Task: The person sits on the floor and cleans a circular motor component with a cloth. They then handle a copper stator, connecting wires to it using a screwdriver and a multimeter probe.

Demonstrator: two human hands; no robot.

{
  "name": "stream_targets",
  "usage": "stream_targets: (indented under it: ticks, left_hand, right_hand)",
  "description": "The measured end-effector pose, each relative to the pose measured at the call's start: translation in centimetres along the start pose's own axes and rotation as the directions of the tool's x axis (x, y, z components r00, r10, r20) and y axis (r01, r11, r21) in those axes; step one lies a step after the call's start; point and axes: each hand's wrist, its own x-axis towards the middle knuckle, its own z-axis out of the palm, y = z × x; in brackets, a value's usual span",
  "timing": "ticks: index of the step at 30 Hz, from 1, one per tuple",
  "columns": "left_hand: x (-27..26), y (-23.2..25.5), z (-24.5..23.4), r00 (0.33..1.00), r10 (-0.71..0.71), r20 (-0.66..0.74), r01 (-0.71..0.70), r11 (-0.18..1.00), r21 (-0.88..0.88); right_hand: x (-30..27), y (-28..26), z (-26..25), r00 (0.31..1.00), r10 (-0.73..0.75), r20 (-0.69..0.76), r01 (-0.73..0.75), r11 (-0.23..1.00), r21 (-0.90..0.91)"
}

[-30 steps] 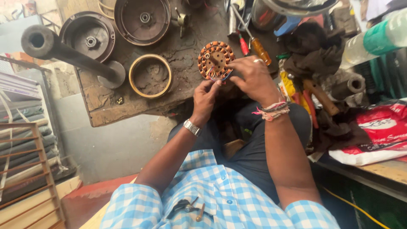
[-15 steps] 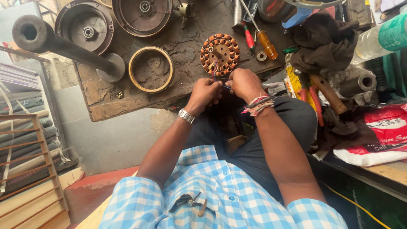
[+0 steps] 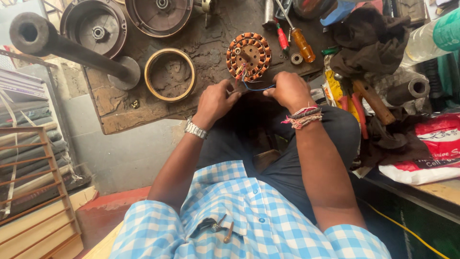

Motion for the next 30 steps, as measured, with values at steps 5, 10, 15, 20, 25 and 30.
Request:
stream_targets:
  ticks: [5,10,15,20,25,30]
  left_hand:
    - [-1.7,1.0,-1.6,0.996,0.077,-0.04,-0.075,0.996,0.049]
    - [-2.6,1.2,-3.2,0.985,0.148,-0.09,-0.137,0.983,0.121]
    - [-3.1,0.5,-4.4,0.933,0.297,-0.203,-0.272,0.951,0.145]
    - [-3.6,-0.1,-4.8,0.962,0.176,-0.207,-0.164,0.984,0.075]
    - [-4.5,0.1,-3.8,0.979,0.152,-0.136,-0.146,0.988,0.053]
    - [-5.2,0.1,-3.8,0.996,0.078,0.033,-0.08,0.995,0.057]
  right_hand:
    - [-0.1,0.2,-1.2,0.999,0.034,0.008,-0.034,0.999,0.0]
    - [-0.1,2.2,-1.8,0.997,0.044,-0.057,-0.042,0.999,0.035]
    - [-0.9,3.7,-3.2,0.985,0.095,-0.146,-0.075,0.988,0.135]
    - [-2.0,3.6,-4.2,0.938,0.09,-0.335,-0.022,0.979,0.202]
    - [-3.9,3.9,-5.4,0.851,-0.047,-0.523,0.303,0.857,0.417]
    - [-16.7,7.5,-2.9,0.605,0.029,-0.795,0.513,0.75,0.418]
